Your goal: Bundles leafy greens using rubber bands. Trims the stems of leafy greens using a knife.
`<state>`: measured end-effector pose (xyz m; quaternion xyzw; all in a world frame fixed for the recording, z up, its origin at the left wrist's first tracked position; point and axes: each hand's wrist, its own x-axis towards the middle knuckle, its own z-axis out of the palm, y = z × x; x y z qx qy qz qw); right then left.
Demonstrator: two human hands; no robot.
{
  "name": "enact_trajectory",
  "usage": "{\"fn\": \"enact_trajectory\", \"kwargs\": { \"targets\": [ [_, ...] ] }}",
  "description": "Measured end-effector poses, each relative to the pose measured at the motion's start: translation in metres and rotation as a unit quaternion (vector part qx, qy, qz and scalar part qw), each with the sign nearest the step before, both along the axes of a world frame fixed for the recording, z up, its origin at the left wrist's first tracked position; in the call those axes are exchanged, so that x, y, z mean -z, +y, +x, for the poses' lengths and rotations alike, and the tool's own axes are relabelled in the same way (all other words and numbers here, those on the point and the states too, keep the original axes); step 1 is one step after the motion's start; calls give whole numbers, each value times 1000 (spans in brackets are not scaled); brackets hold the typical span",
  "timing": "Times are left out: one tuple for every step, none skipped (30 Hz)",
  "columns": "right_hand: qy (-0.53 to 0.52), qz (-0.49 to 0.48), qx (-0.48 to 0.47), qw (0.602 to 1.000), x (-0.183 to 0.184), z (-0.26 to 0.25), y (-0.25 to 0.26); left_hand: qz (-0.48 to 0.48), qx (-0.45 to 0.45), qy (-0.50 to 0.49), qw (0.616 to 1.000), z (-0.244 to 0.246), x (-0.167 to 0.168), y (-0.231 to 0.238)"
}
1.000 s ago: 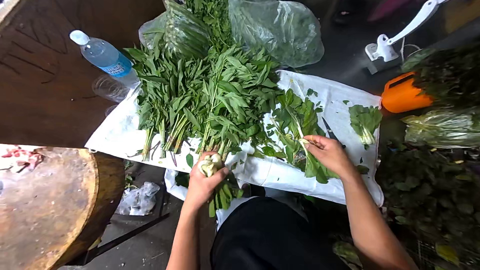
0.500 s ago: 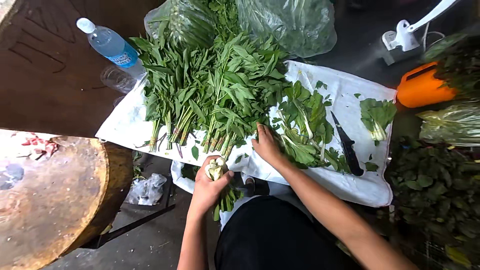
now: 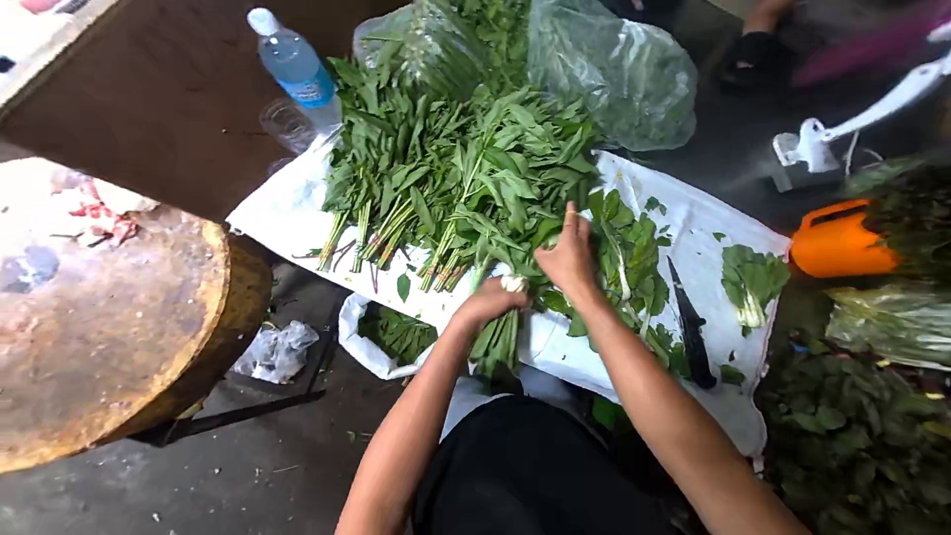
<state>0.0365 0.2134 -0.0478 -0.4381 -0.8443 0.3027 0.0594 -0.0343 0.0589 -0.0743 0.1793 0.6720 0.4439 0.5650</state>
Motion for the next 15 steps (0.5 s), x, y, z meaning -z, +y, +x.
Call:
{"fn": "enact_trajectory", "kwargs": {
  "targets": [
    [-5,9,-12,1000,-10,0,5,-8,13,16,1000,-2,4,14],
    [-11,21,-27,999,-19,0,10,-18,28,47,998,-4,7,25],
    [-14,33,-45,998,-25,0,16,-24,43,78,996,-6,8,31],
    [-14,42,-62,997,-28,1,22,-29,48,93,994,-8,7,35],
    [-13,43,-75,996,-30,3,28,-33,43,86,995,-11,6,35],
    [-13,34,-81,996,-32,7,34,-38,32,64,997,-15,5,34],
    [-10,18,-79,997,-33,11,40,-46,20,42,998,-19,7,34],
    [-3,-3,-70,998,-33,18,46,-52,5,32,998,-23,11,35],
    [10,-31,-51,998,-31,26,53,-54,-12,37,998,-27,16,36],
    [35,-64,-22,997,-26,35,60,-50,-29,52,997,-32,17,36],
    [69,-100,14,993,-21,47,68,-43,-45,77,995,-39,15,35],
    [109,-136,56,983,-16,58,75,-36,-63,107,992,-47,10,32],
    [152,-168,100,969,-12,68,82,-32,-77,134,987,-57,4,28],
    [197,-200,142,949,-11,79,86,-37,-84,152,984,-66,-6,24],
    [241,-222,183,927,-11,87,89,-44,-93,162,981,-76,-15,23]
  ]
}}
